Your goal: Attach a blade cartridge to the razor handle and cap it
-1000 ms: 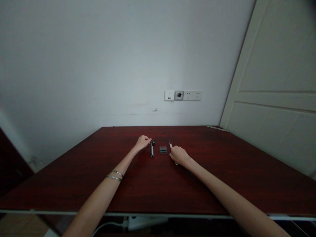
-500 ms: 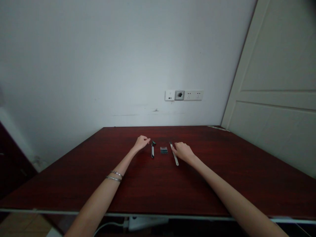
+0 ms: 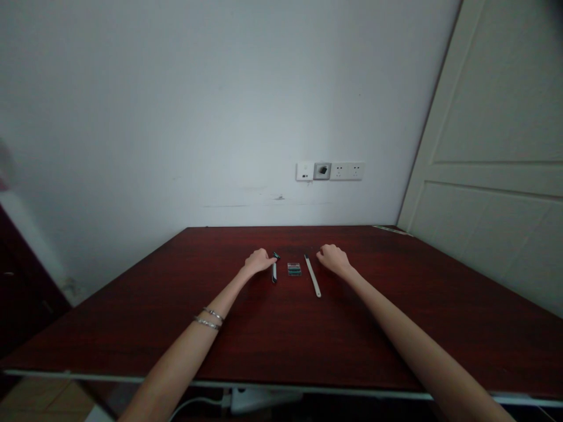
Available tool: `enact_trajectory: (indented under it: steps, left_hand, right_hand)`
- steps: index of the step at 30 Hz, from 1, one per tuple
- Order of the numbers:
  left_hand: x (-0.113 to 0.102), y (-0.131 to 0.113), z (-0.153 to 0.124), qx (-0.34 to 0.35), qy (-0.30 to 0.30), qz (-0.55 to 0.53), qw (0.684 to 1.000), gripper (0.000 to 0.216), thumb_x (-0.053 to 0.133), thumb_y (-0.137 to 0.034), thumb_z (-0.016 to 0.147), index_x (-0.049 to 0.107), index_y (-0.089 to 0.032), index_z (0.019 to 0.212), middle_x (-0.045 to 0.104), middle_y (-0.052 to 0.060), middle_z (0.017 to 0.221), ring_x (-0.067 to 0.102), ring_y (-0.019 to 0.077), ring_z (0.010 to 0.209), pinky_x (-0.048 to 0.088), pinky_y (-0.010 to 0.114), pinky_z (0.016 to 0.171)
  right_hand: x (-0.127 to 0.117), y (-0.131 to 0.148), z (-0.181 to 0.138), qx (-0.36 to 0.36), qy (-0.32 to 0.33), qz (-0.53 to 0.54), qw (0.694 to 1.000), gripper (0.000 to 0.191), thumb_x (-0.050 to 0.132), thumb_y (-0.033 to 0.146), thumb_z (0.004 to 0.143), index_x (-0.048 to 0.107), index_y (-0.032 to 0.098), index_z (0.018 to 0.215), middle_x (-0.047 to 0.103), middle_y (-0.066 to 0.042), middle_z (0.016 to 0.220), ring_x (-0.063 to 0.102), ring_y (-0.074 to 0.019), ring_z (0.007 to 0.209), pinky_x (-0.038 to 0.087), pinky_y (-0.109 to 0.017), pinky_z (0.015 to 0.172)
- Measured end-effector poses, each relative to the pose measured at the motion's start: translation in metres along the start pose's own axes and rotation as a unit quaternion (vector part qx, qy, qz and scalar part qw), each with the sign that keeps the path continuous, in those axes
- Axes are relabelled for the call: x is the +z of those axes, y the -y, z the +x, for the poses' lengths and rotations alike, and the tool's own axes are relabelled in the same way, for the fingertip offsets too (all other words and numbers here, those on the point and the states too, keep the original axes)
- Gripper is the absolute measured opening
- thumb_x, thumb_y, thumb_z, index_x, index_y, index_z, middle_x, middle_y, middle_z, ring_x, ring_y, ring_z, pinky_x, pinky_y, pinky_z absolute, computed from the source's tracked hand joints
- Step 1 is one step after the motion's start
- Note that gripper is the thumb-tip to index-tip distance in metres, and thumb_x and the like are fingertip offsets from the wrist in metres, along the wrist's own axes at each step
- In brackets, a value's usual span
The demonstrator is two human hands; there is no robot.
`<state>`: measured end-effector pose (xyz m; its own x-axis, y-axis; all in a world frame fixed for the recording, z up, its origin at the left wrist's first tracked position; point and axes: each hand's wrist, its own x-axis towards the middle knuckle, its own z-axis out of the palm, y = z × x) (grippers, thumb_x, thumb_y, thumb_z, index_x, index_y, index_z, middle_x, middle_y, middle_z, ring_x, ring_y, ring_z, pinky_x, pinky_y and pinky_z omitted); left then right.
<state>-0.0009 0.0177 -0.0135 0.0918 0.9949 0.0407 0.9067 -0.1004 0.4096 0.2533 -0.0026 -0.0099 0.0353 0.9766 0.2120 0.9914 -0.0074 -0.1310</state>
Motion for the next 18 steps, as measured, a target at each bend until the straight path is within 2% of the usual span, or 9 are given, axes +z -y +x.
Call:
enact_trajectory:
  steps: [5,11,18]
  left_hand:
    - [0.001,-0.015,-0.011,0.000,0.022,0.057,0.998,0.041,0.057,-0.054,0.065,0.065,-0.016,0.078,0.067,0.016,0.092,0.062,0.0309,0.090,0.044,0.033,0.068]
    - [0.004,-0.019,-0.014,0.008,0.048,0.103,0.994,0.036,0.060,-0.046,0.065,0.064,-0.017,0.087,0.066,0.016,0.098,0.062,0.0300,0.094,0.046,0.033,0.072]
    - [0.006,-0.018,-0.013,0.006,0.048,0.102,0.994,0.036,0.062,-0.040,0.064,0.063,-0.017,0.092,0.066,0.016,0.098,0.061,0.0307,0.095,0.046,0.034,0.073]
  right_hand:
    - [0.007,0.004,-0.001,0.005,0.002,0.020,1.000,0.036,0.038,0.031,0.085,0.066,0.012,0.099,0.063,-0.018,0.102,0.061,-0.0262,0.095,0.044,-0.034,0.078]
    - [0.006,0.001,-0.006,0.011,-0.028,0.034,0.999,0.034,0.039,0.030,0.084,0.066,0.016,0.099,0.065,-0.015,0.099,0.062,-0.0261,0.093,0.044,-0.033,0.076]
    - [-0.001,0.000,-0.011,0.018,-0.032,0.044,0.998,0.035,0.039,0.031,0.084,0.064,0.017,0.105,0.065,-0.015,0.102,0.061,-0.0259,0.096,0.044,-0.033,0.078]
